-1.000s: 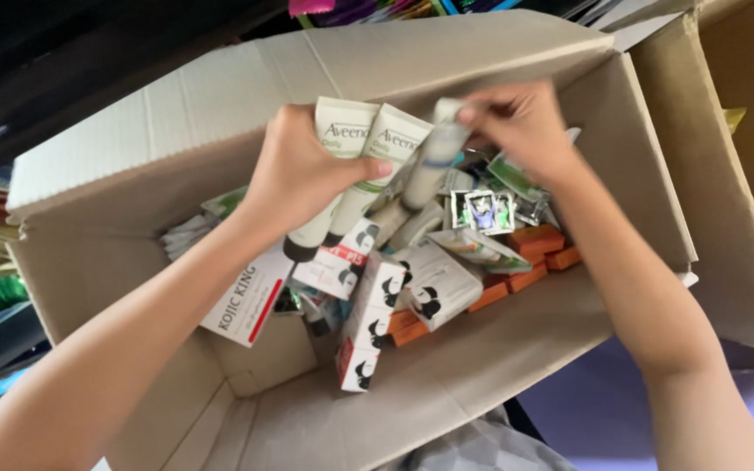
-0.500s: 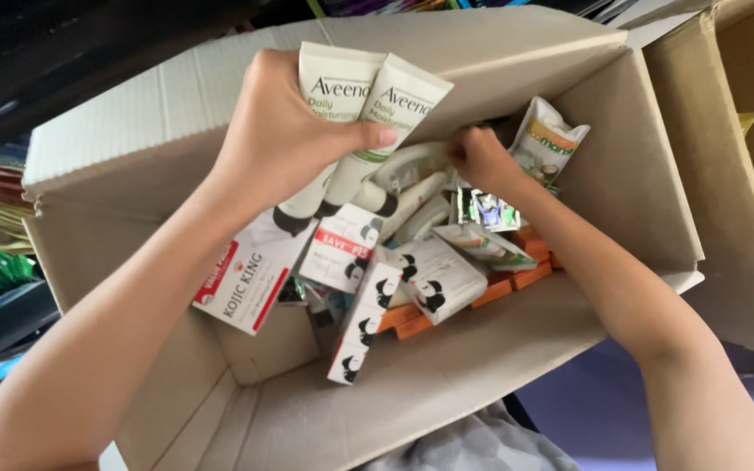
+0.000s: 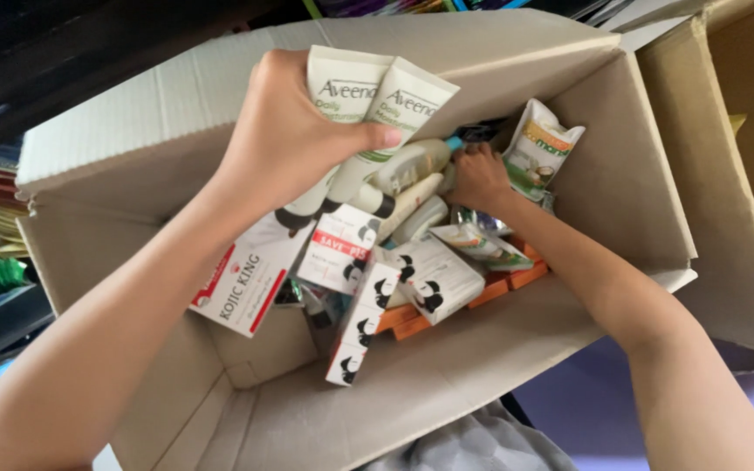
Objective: Organizing various health and beauty products from a cardboard box onto store shelves.
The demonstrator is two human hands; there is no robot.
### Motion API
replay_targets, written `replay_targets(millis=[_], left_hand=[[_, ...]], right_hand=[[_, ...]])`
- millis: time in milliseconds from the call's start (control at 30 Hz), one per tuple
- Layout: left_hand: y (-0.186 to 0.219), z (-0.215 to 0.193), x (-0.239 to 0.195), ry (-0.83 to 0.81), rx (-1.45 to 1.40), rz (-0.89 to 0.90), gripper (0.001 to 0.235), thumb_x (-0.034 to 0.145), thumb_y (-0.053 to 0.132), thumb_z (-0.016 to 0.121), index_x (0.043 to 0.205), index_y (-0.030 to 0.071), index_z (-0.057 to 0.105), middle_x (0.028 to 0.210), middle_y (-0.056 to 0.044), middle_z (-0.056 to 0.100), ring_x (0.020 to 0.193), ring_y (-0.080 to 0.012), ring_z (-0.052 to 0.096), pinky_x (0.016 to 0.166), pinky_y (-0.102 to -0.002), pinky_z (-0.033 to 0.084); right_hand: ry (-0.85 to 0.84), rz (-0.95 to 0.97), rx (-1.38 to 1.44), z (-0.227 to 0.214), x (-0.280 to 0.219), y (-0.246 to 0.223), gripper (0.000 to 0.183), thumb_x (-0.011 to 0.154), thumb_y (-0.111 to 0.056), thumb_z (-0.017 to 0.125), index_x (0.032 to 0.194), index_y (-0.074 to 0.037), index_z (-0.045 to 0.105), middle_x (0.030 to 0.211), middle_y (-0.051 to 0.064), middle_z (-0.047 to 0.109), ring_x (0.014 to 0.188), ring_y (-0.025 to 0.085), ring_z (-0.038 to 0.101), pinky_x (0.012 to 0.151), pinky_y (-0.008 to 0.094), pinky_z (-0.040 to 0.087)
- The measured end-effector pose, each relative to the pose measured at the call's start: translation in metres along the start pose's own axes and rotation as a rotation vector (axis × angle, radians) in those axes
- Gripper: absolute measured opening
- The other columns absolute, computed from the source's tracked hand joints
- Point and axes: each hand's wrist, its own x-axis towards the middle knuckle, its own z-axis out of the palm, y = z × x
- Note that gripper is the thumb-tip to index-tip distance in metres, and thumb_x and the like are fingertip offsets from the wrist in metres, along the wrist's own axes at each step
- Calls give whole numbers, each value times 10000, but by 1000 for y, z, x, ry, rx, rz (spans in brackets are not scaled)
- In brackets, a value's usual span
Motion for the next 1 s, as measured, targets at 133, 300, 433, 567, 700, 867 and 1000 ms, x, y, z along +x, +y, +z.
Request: replay_targets(millis=[133, 300, 433, 567, 700, 867, 1000], left_hand=[[-5, -3, 0, 8, -5, 38, 331, 772, 105, 899, 1048, -8, 754, 963, -69, 805, 830, -89, 753, 768, -267, 614], [-4, -6, 0, 6, 29, -20, 316, 792, 120, 897, 1056, 2, 769, 981, -67, 809, 840, -93, 751, 764, -270, 604], [0, -6, 0, 7, 19, 3, 320, 793, 116, 903, 1054, -3, 762, 989, -74, 806, 861, -97, 759, 779, -267, 608], [2, -7, 0, 6, 13, -23, 313, 793, 113, 905, 1050, 6, 761, 980, -63, 803, 845, -92, 760, 755, -265, 614], [6, -10, -1, 28, -19, -6, 291, 813, 98, 919, 1039, -2, 765, 983, -67, 798, 844, -96, 754, 747, -260, 611], [5, -9, -2, 9, -28, 27, 271, 840, 91, 912, 1047, -1, 763, 994, -61, 796, 863, -92, 756, 761, -253, 614], [5, -11, -1, 11, -33, 46, 289, 846, 87, 909, 1079, 6, 758, 1007, -52, 794, 883, -91, 765, 782, -252, 621]], right_hand=[[-32, 24, -88, -12, 5, 20, 524, 651, -290, 930, 1048, -8, 737, 1209, 195, 686, 1150, 412, 595, 945, 527, 488], [137, -267, 303, -99, -1, 46, 156, 801, -147, 855, 887, -26, 809, 843, 160, 765, 708, 261, 718, 708, 375, 568], [219, -239, 406, -158, -31, 5, 162, 824, -96, 849, 939, 1, 789, 835, 161, 747, 732, 245, 721, 708, 348, 559], [281, -364, 545, -183, -51, -40, 65, 901, -6, 761, 960, 20, 767, 887, 114, 752, 765, 206, 726, 703, 323, 556], [376, -631, 560, -181, -51, -73, 57, 929, 41, 751, 978, 51, 723, 969, 116, 721, 884, 220, 702, 782, 345, 567], [268, -431, 980, -134, -28, -87, 212, 947, 69, 696, 1152, 21, 675, 1120, 97, 697, 992, 161, 731, 813, 305, 626], [105, -442, 1505, -110, -25, -81, 373, 1007, 33, 661, 1368, 3, 573, 1287, 117, 679, 1181, 177, 702, 1008, 355, 601]])
